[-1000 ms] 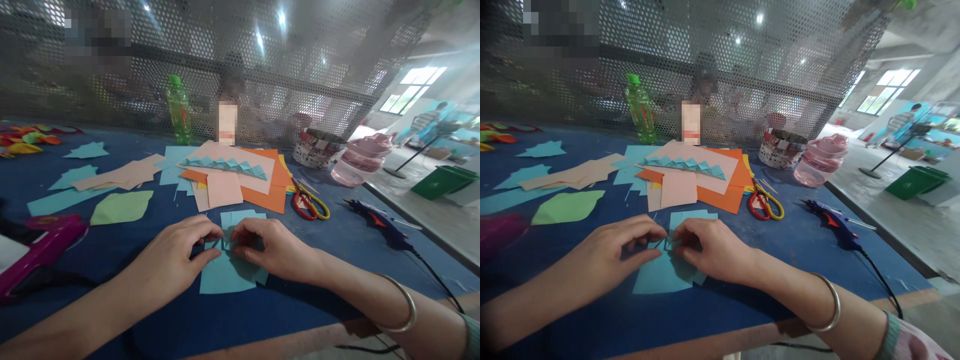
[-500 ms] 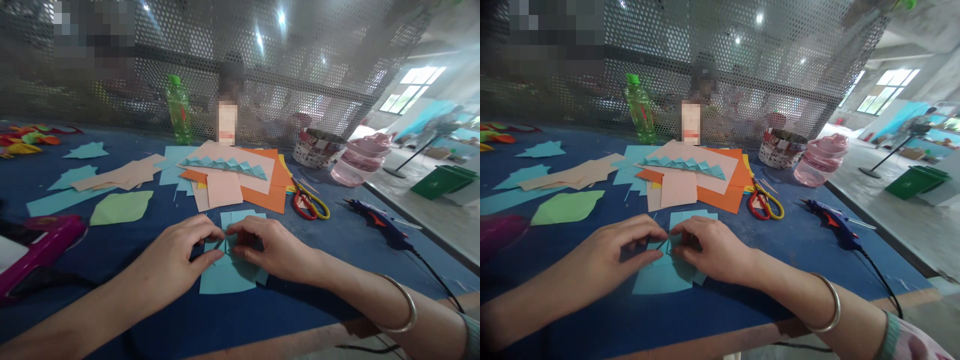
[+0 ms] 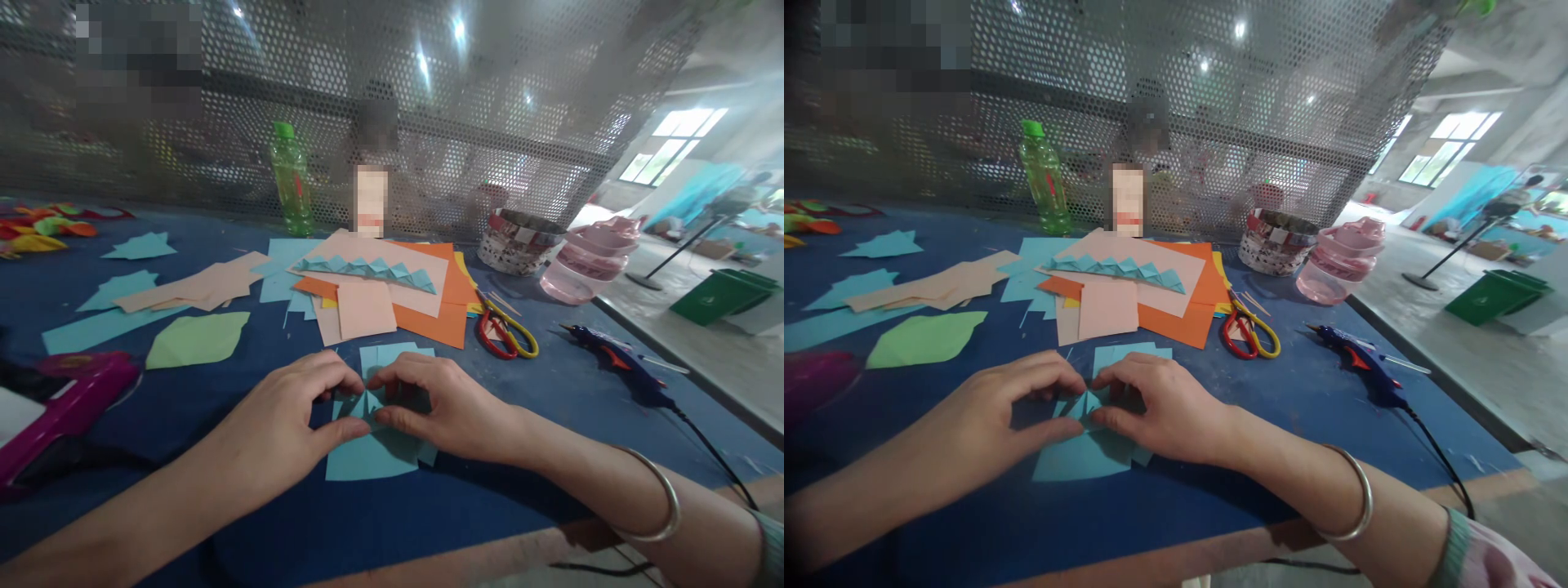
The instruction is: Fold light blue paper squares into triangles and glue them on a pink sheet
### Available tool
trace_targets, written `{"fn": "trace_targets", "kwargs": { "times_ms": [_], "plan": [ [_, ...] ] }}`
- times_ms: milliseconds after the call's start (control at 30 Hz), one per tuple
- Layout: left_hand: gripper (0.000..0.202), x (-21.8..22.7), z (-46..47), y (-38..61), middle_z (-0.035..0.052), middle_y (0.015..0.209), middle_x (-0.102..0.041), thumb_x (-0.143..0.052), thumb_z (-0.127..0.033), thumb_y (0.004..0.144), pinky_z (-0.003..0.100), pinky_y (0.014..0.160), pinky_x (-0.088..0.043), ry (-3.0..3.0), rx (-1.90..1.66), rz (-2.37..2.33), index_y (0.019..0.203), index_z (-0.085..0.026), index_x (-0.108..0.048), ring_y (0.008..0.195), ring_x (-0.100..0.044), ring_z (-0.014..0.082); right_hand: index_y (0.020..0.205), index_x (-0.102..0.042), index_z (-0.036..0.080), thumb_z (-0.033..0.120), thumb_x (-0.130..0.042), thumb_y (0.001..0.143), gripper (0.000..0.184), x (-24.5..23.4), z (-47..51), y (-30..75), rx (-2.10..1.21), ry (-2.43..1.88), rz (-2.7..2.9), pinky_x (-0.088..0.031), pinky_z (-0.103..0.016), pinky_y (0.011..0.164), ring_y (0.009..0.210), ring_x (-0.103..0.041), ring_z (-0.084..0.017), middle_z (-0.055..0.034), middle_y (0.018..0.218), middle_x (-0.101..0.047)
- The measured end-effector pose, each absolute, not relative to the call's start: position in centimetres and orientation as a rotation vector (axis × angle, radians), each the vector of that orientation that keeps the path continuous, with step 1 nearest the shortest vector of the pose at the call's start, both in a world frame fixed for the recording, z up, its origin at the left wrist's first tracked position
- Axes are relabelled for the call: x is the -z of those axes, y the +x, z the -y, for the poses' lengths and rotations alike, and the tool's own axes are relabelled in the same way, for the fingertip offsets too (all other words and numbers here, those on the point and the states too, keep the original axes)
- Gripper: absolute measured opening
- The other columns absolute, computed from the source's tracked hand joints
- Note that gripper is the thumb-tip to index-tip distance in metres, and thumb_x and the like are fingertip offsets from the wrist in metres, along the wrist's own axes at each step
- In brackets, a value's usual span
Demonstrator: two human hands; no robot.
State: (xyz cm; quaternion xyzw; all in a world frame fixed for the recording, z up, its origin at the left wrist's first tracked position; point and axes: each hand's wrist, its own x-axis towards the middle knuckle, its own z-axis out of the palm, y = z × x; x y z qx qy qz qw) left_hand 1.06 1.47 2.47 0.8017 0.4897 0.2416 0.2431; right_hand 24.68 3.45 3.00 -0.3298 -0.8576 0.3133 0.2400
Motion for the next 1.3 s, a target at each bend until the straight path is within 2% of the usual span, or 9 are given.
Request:
{"fn": "trace_targets", "kwargs": {
  "times_ms": [100, 167, 267, 667, 767, 900, 1100, 1300],
  "plan": [
    [0.008, -2.52, -1.41, 1.14, -0.003, 0.089, -0.07, -0.068, -0.035, 0.086, 0.029, 0.07, -0.046, 2.191, -0.727, -1.306, 0.087, -0.027, -0.07, 0.078, -0.063, 0.0168, 0.107, -0.072, 0.016, 0.019, -0.073, 0.091, 0.017, -2.83, -3.48, 24.68, -0.847, -0.887, 2.339, -0.049, -0.025, 0.076, 0.082, -0.062, -0.014, -0.0025, 0.091, -0.068],
    [0.009, -2.56, -1.36, 1.26, -0.0036, 0.083, -0.07, -0.064, -0.033, 0.087, 0.028, 0.068, -0.045, 2.182, -0.752, -1.299, 0.084, -0.027, -0.07, 0.074, -0.063, 0.016, 0.102, -0.072, 0.016, 0.017, -0.073, 0.09, 0.012, -2.79, -3.49, 24.65, -0.854, -0.884, 2.325, -0.048, -0.024, 0.074, 0.078, -0.062, -0.012, -0.0018, 0.089, -0.069],
    [0.011, -2.68, -1.29, 1.49, -0.0044, 0.076, -0.071, -0.063, -0.033, 0.087, 0.027, 0.064, -0.044, 2.158, -0.724, -1.318, 0.082, -0.027, -0.07, 0.069, -0.064, 0.0155, 0.095, -0.072, 0.017, 0.015, -0.07, 0.091, 0.005, -2.85, -3.48, 24.54, -0.874, -0.907, 2.318, -0.047, -0.023, 0.071, 0.073, -0.061, -0.011, -0.0008, 0.084, -0.07],
    [0.021, -2.5, -1.49, 1.84, -0.0036, 0.074, -0.075, -0.057, -0.038, 0.091, 0.027, 0.057, -0.042, 2.133, -0.693, -1.328, 0.084, -0.027, -0.072, 0.064, -0.065, 0.0161, 0.092, -0.075, 0.019, 0.021, -0.069, 0.092, 0.007, -2.85, -3.14, 24.41, -0.972, -1.038, 2.257, -0.044, -0.021, 0.063, 0.065, -0.06, -0.01, 0.0022, 0.074, -0.071],
    [0.019, -2.33, -1.52, 1.72, -0.0038, 0.076, -0.074, -0.057, -0.034, 0.092, 0.026, 0.061, -0.043, 2.176, -0.709, -1.29, 0.083, -0.026, -0.071, 0.067, -0.066, 0.0154, 0.088, -0.075, 0.019, 0.016, -0.07, 0.09, 0.006, -2.68, -3.18, 24.36, -0.906, -1.011, 2.262, -0.045, -0.02, 0.064, 0.066, -0.06, -0.01, 0.0017, 0.076, -0.071],
    [0.019, -2.36, -1.55, 1.88, -0.0024, 0.08, -0.072, -0.055, -0.03, 0.094, 0.026, 0.068, -0.046, 2.271, -0.771, -1.23, 0.082, -0.024, -0.069, 0.073, -0.066, 0.0149, 0.088, -0.073, 0.018, 0.004, -0.068, 0.084, 0.015, -2.3, -3.37, 24.34, -0.782, -0.92, 2.294, -0.047, -0.021, 0.069, 0.071, -0.061, -0.011, 0.0003, 0.081, -0.071],
    [0.019, -2.68, -1.53, 2.0, -0.0003, 0.082, -0.073, -0.053, -0.024, 0.093, 0.027, 0.066, -0.048, 2.329, -0.712, -1.227, 0.084, -0.023, -0.07, 0.073, -0.067, 0.0159, 0.088, -0.071, 0.019, 0.005, -0.07, 0.084, 0.015, -2.08, -3.42, 24.43, -0.722, -0.891, 2.339, -0.047, -0.022, 0.071, 0.073, -0.061, -0.012, 0.0003, 0.082, -0.069],
    [0.019, -2.15, -1.38, 1.44, -0.0022, 0.085, -0.071, -0.052, -0.015, 0.094, 0.025, 0.068, -0.048, 2.427, -0.734, -1.158, 0.088, -0.023, -0.068, 0.075, -0.067, 0.0135, 0.092, -0.071, 0.02, 0.005, -0.069, 0.086, 0.016, -1.97, -3.44, 24.57, -0.653, -0.796, 2.382, -0.05, -0.025, 0.077, 0.083, -0.065, -0.016, -0.0021, 0.088, -0.071]
  ]
}}
